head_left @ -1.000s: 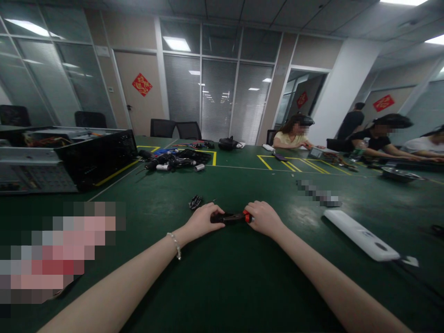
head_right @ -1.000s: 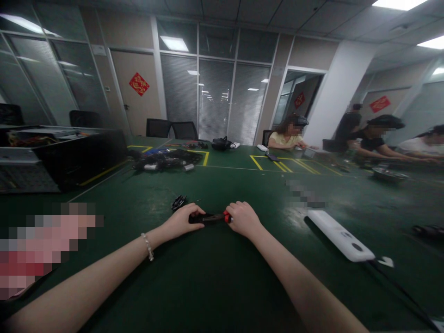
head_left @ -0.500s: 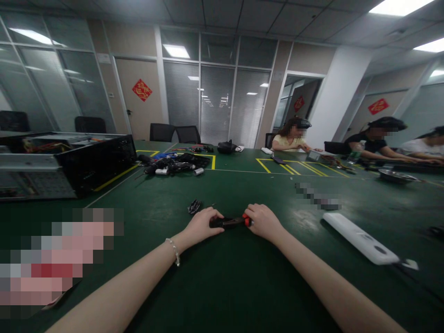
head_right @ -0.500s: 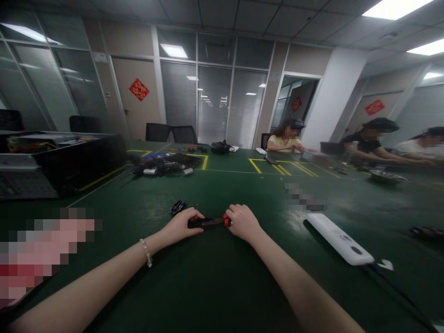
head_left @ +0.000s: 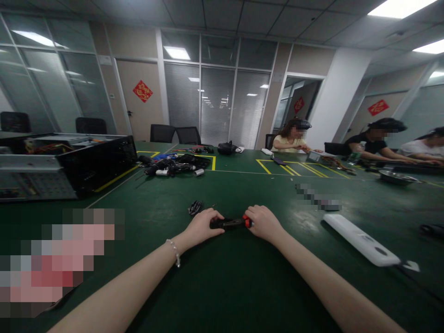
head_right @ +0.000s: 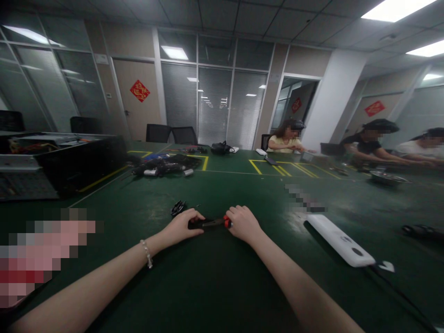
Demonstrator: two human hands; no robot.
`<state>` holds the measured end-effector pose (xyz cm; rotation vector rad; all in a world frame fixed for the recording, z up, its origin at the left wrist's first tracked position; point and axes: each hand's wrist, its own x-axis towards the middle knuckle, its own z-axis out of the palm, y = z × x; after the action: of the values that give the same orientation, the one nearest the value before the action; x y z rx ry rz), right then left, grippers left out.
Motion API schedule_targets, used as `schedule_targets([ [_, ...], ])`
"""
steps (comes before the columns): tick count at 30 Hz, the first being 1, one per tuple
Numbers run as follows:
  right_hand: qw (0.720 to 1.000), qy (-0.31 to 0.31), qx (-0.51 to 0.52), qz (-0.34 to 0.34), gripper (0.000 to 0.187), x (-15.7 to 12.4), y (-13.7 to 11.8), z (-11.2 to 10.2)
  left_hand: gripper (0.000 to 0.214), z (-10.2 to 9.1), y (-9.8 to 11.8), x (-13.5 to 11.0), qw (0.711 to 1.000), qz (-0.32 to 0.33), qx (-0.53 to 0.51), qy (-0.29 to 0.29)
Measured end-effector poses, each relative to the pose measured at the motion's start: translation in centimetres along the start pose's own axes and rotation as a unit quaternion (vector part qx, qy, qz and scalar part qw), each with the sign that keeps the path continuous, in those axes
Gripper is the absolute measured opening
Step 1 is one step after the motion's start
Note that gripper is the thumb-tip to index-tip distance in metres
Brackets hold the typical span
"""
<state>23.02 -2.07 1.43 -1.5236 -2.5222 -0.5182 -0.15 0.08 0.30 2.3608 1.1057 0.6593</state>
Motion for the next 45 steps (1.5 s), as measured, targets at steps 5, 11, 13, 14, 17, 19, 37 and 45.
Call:
schedule_targets([
  [5,1.000,0.000,-0.002,-0.001,0.014,-0.04,-0.09,-0.07,0.031,-0.02,-0.08,0.01,1.000,0.002,-0.002,0.003],
  [11,1.000,-0.002,-0.004,0.002,0.013,0.01,-0.01,-0.01,0.032,0.04,-0.28,0.05,1.000,0.010,0.001,0.001],
  [13,1.000,-0.002,-0.005,0.002,0.012,0.06,-0.01,0.06,0.031,0.18,-0.40,0.09,1.000,0.019,0.004,0.006],
  [14,1.000,-0.001,-0.006,0.001,0.012,0.08,-0.02,0.08,0.031,0.25,-0.46,0.11,1.000,0.022,0.005,0.007],
  [17,1.000,-0.001,-0.005,0.000,0.012,0.10,-0.02,0.05,0.031,0.38,-0.57,0.14,1.000,0.023,0.005,0.011],
  [19,1.000,-0.002,-0.003,0.002,0.012,0.08,-0.01,-0.03,0.032,0.37,-0.57,0.14,1.000,0.019,0.005,0.009],
  [37,1.000,0.000,0.013,0.004,0.013,-0.05,0.03,0.22,0.030,0.08,-0.37,-0.02,1.000,0.012,-0.007,0.005],
  [45,1.000,-0.012,0.004,0.006,0.014,0.07,-0.02,-0.03,0.031,0.29,-0.27,0.16,1.000,0.015,0.008,0.011],
])
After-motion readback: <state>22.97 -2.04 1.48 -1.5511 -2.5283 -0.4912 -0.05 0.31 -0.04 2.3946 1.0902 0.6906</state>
